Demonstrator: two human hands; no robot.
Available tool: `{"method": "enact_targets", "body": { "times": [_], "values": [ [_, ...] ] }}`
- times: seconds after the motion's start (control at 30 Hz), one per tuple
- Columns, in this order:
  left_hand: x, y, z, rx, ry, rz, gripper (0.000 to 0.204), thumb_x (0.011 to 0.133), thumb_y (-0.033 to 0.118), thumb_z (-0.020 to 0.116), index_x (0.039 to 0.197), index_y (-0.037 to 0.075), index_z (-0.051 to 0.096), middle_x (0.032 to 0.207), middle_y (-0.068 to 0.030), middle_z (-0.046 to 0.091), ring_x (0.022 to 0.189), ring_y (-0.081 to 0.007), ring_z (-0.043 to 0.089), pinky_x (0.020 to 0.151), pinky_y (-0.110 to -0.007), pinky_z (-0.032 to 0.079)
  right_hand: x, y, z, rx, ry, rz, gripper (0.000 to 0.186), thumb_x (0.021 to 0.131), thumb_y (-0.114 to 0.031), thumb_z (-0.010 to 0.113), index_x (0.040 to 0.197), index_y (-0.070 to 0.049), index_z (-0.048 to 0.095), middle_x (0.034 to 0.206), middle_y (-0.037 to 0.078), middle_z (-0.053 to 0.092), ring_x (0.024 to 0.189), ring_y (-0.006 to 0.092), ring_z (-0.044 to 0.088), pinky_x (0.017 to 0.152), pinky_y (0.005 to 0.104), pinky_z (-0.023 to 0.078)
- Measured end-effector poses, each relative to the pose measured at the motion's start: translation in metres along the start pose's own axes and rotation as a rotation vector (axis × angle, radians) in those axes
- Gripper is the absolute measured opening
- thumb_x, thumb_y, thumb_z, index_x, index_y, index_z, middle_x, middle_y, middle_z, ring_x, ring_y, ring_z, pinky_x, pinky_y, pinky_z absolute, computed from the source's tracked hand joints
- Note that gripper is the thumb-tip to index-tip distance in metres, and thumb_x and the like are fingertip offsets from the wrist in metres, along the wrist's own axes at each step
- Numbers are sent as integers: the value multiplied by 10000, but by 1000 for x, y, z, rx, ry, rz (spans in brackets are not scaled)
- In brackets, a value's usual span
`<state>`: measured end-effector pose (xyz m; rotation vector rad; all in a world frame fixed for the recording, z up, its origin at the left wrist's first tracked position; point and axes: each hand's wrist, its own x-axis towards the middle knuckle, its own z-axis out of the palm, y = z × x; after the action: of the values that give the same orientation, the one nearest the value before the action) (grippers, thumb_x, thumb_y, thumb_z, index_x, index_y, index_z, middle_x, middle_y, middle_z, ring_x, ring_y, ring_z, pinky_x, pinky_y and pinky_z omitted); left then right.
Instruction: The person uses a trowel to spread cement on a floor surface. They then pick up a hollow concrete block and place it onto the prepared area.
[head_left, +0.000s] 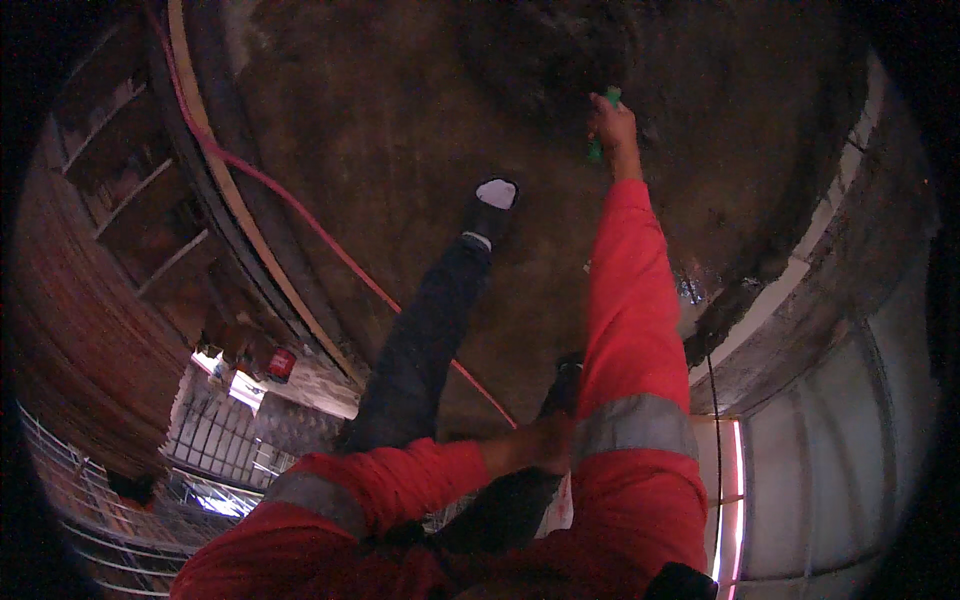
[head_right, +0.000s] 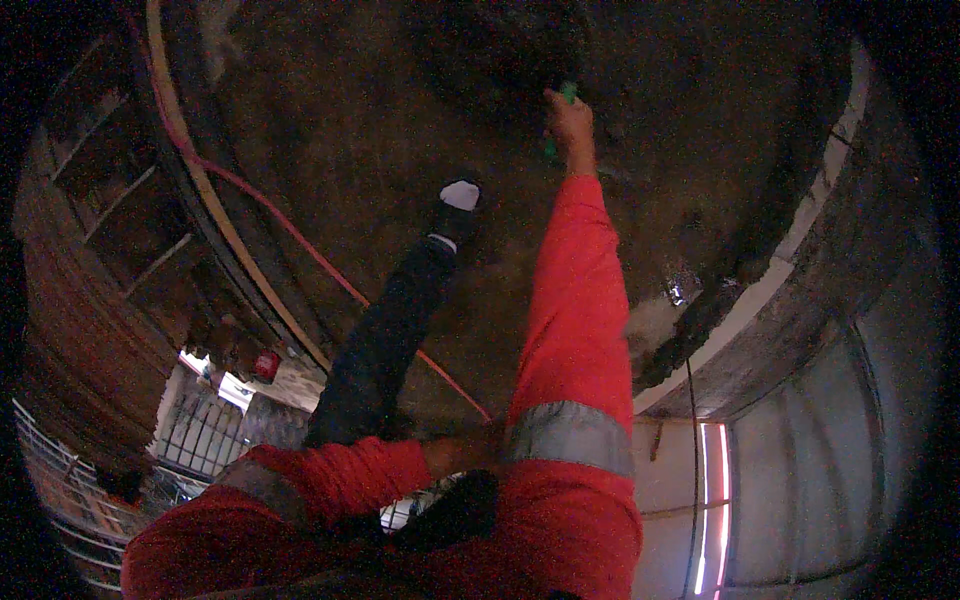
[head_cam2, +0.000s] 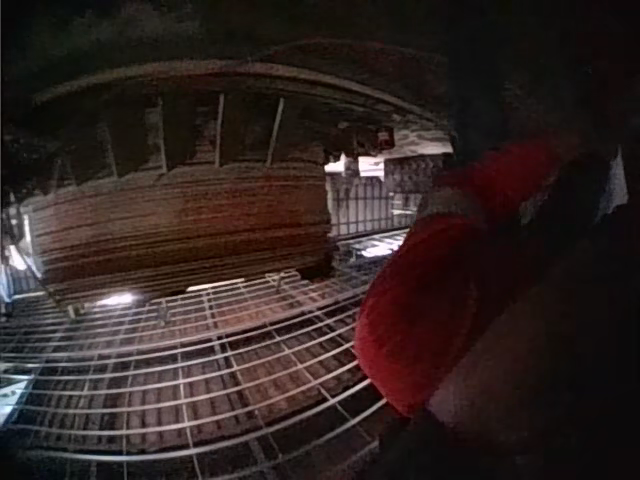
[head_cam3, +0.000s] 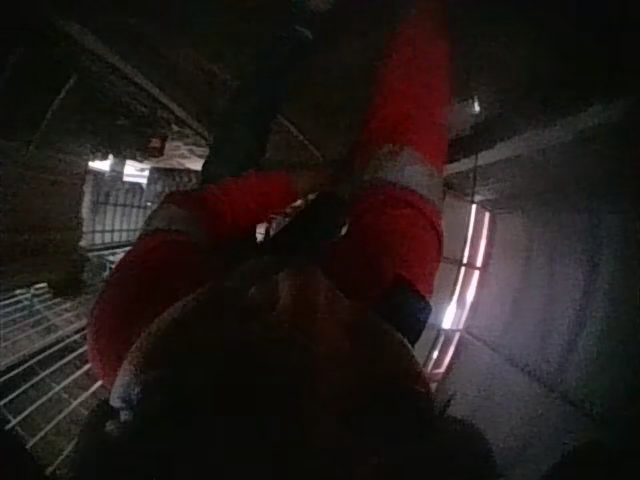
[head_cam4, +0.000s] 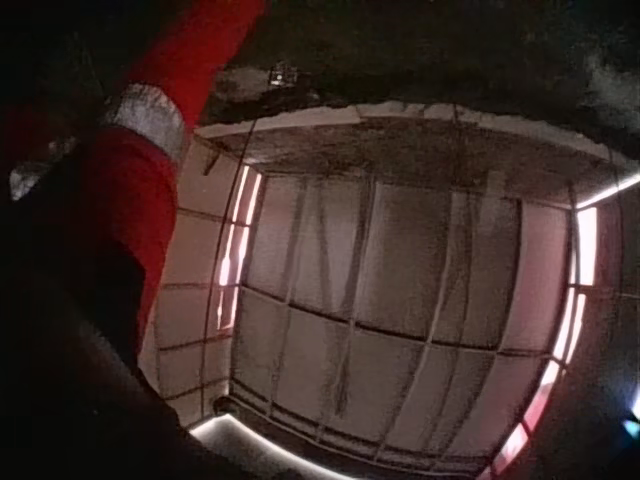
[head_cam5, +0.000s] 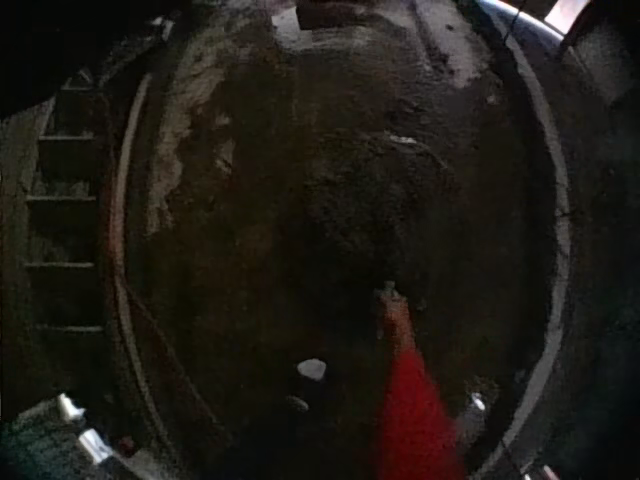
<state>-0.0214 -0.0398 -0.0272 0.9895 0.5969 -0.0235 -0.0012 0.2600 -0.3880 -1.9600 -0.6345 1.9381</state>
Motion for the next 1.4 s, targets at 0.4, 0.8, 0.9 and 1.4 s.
{"method": "enact_targets", "body": {
  "times": [0.4, 0.8, 0.9, 1.4],
  "values": [
    [-4, 22, -2, -15, 321, -81, 358, 784, 363, 514, 974, 87, 640, 982, -194, 622, 940, -360, 589, 830, -423, 455, -67, 11, -6, 366, -255, -22, 192, 787, -241, 663, 815, -102, 533, 649, -8, 478, 483, 112, 457, 421, 268, 366],
    [55, -35, 73, 658, -638, -438, 330, 803, 313, 497, 996, 87, 641, 1012, -166, 623, 950, -327, 595, 802, -445, 464, -248, 132, -177, -159, -80, -8, 313, 792, -350, 638, 920, -66, 607, 749, 29, 591, 590, 151, 542, 550, 328, 468],
    [48, -83, 103, 672, -592, -478, 320, 807, 299, 493, 998, 89, 640, 1017, -165, 621, 950, -329, 594, 798, -456, 464, -314, 199, -228, -120, 35, -44, 331, 794, -355, 635, 959, -71, 588, 693, 23, 569, 582, 150, 532, 551, 325, 463],
    [23, -208, 174, 864, -524, -894, 347, 810, 268, 489, 1014, 7, 592, 1023, -220, 596, 953, -388, 575, 820, -472, 453, -615, 642, -528, 506, 136, 397, 268, 879, -181, 511, 1106, -38, 516, 1154, 141, 567, 896, 186, 605, 711, 290, 513]
  ]
}}
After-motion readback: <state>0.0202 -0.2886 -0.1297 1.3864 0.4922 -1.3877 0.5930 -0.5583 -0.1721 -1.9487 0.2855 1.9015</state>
